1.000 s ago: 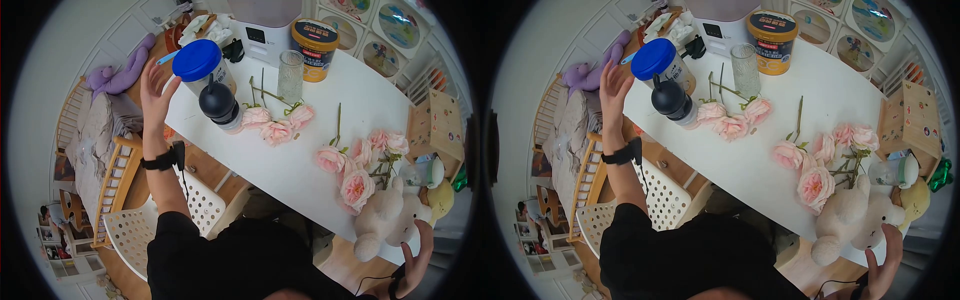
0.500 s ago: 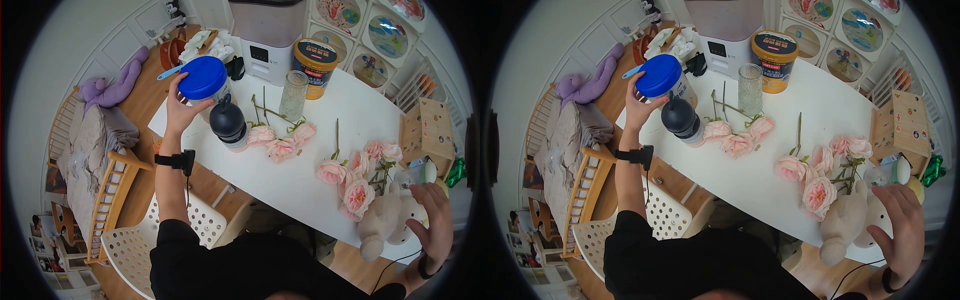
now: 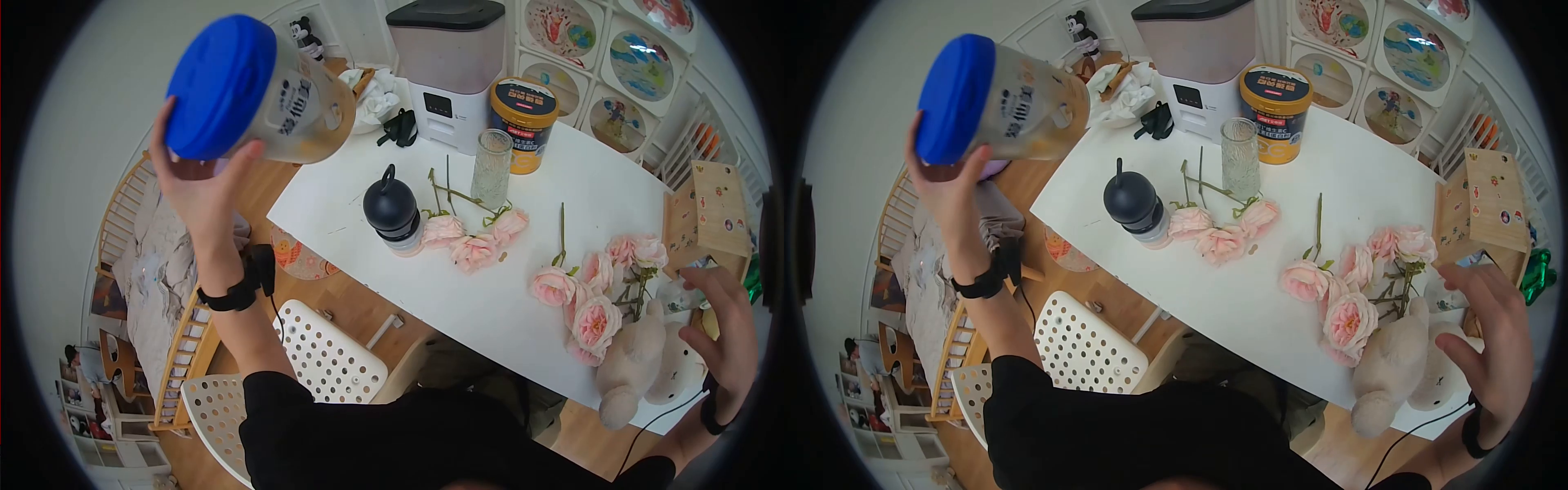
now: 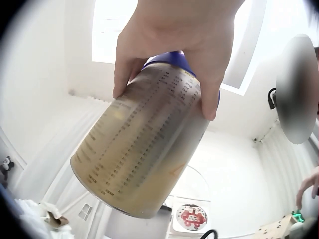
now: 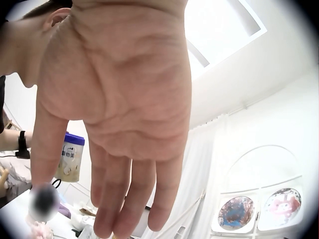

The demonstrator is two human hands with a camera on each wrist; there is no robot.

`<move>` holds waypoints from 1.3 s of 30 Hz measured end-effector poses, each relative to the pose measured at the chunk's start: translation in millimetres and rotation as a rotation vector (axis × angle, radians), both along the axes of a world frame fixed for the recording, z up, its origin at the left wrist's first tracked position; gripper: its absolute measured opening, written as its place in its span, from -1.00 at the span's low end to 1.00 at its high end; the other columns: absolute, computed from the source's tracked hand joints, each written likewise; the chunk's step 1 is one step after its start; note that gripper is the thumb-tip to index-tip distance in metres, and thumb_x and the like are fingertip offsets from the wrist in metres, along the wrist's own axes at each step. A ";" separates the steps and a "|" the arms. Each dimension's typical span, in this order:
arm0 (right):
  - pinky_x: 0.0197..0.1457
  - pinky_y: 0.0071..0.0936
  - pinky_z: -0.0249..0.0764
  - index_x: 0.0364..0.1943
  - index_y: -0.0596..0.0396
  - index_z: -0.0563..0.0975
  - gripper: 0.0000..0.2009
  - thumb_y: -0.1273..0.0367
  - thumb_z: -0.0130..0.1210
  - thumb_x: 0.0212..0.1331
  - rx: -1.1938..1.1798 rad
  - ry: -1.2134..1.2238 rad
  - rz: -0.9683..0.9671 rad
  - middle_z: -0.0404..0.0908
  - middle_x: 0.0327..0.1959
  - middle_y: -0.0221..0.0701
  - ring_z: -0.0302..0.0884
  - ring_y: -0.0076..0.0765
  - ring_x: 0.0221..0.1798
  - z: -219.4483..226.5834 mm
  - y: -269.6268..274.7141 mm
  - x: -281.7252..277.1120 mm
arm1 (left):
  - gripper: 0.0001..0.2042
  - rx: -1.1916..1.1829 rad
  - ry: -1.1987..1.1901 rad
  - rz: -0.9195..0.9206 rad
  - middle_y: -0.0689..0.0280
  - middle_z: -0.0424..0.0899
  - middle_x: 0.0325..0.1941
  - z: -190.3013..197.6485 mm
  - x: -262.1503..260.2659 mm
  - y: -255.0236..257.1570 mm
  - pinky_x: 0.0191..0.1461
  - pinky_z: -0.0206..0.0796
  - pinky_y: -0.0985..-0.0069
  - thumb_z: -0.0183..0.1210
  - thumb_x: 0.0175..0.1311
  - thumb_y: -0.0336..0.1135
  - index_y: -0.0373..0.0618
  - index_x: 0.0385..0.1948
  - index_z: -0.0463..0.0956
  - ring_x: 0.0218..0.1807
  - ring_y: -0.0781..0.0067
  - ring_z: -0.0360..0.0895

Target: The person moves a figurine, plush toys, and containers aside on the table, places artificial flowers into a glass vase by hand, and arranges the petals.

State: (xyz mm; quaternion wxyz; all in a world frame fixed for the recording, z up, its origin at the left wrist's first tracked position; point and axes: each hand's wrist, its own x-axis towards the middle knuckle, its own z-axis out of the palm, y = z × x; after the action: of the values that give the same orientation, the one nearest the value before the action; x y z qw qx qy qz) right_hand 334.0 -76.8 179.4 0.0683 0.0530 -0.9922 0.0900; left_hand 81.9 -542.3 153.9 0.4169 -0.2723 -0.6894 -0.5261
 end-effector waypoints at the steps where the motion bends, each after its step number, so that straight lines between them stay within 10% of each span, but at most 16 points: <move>1: 0.09 -0.18 0.30 0.05 0.24 0.49 -0.41 0.34 0.28 -0.21 0.044 0.031 0.021 0.55 -0.16 -0.13 0.45 0.09 -0.06 2.7 -0.9 -1.7 | -0.05 0.001 0.061 -0.023 0.02 0.38 0.27 13.9 7.7 9.4 0.31 0.39 0.24 0.55 -0.24 -0.57 -0.07 0.33 0.19 0.25 0.09 0.45; 7: 0.36 -0.29 0.23 0.36 0.17 0.28 -0.19 0.19 0.30 -0.06 -0.128 0.201 0.204 0.46 0.25 -0.19 0.43 -0.16 0.25 29.2 6.1 -27.9 | -0.10 -0.227 0.200 -0.355 0.04 0.52 0.14 70.6 15.6 88.5 0.19 0.48 0.29 0.52 -0.18 -0.51 -0.23 0.31 0.18 0.15 0.16 0.54; 11: 0.12 -0.28 0.46 0.21 0.22 0.38 -0.31 0.32 0.41 -0.07 -0.771 0.564 0.102 0.58 -0.01 -0.16 0.55 -0.20 0.03 43.5 -49.3 -47.3 | -0.09 -0.284 0.119 -0.653 0.08 0.57 0.08 55.2 13.9 200.1 0.16 0.51 0.34 0.54 -0.25 -0.53 -0.20 0.28 0.21 0.10 0.23 0.59; 12: 0.06 -0.27 0.51 0.17 0.24 0.41 -0.34 0.35 0.44 -0.08 -0.928 0.664 0.081 0.61 -0.08 -0.15 0.58 -0.21 -0.02 42.0 -49.5 -52.2 | -0.11 -0.272 0.266 -1.027 -0.05 0.42 0.23 49.3 6.0 251.6 0.30 0.34 0.33 0.52 -0.07 -0.36 -0.25 0.31 0.10 0.26 0.22 0.45; 14: 0.18 -0.31 0.48 0.45 0.02 0.14 -0.19 -0.03 0.15 0.19 -0.742 0.386 0.202 0.31 0.36 -0.20 0.37 -0.18 0.31 11.5 29.2 -69.5 | -0.05 -0.299 -0.115 -1.049 0.01 0.40 0.27 29.5 23.2 285.3 0.29 0.36 0.27 0.56 -0.18 -0.41 -0.09 0.33 0.14 0.24 0.11 0.47; 18: 0.06 -0.27 0.57 0.40 0.06 0.21 -0.17 -0.21 0.05 0.21 -1.084 0.194 -0.203 0.36 0.30 -0.18 0.39 -0.15 0.29 -24.6 55.9 -100.3 | -0.07 -0.400 -0.189 -1.009 0.15 0.43 0.24 -29.2 -8.9 341.6 0.31 0.37 0.29 0.59 -0.24 -0.41 -0.01 0.29 0.22 0.24 0.23 0.46; 23: 0.02 0.02 0.58 0.38 0.14 0.19 -0.22 -0.10 0.08 0.23 -1.152 0.101 -0.398 0.41 0.27 -0.12 0.40 -0.05 0.30 -71.9 82.8 -137.9 | -0.06 -0.474 -0.343 -1.140 0.23 0.31 0.34 -76.5 -34.1 381.1 0.43 0.20 0.23 0.57 -0.21 -0.43 0.07 0.32 0.18 0.36 0.27 0.32; 39: -0.01 -0.12 0.66 0.37 0.16 0.21 -0.27 -0.06 0.04 0.28 -1.147 -0.129 -0.588 0.34 0.29 -0.03 0.33 0.07 0.31 -134.0 98.4 -206.9 | -0.09 -0.968 -0.442 -0.973 0.14 0.38 0.32 -106.3 -99.7 400.3 0.44 0.19 0.24 0.51 -0.17 -0.47 0.08 0.36 0.24 0.38 0.20 0.31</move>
State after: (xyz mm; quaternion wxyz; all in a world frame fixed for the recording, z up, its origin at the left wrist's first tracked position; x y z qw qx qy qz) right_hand 127.1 21.6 45.4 0.0480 -0.2714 -0.7617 0.5864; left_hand -17.8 -142.1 47.7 -0.1812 -0.5899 -0.7141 -0.3304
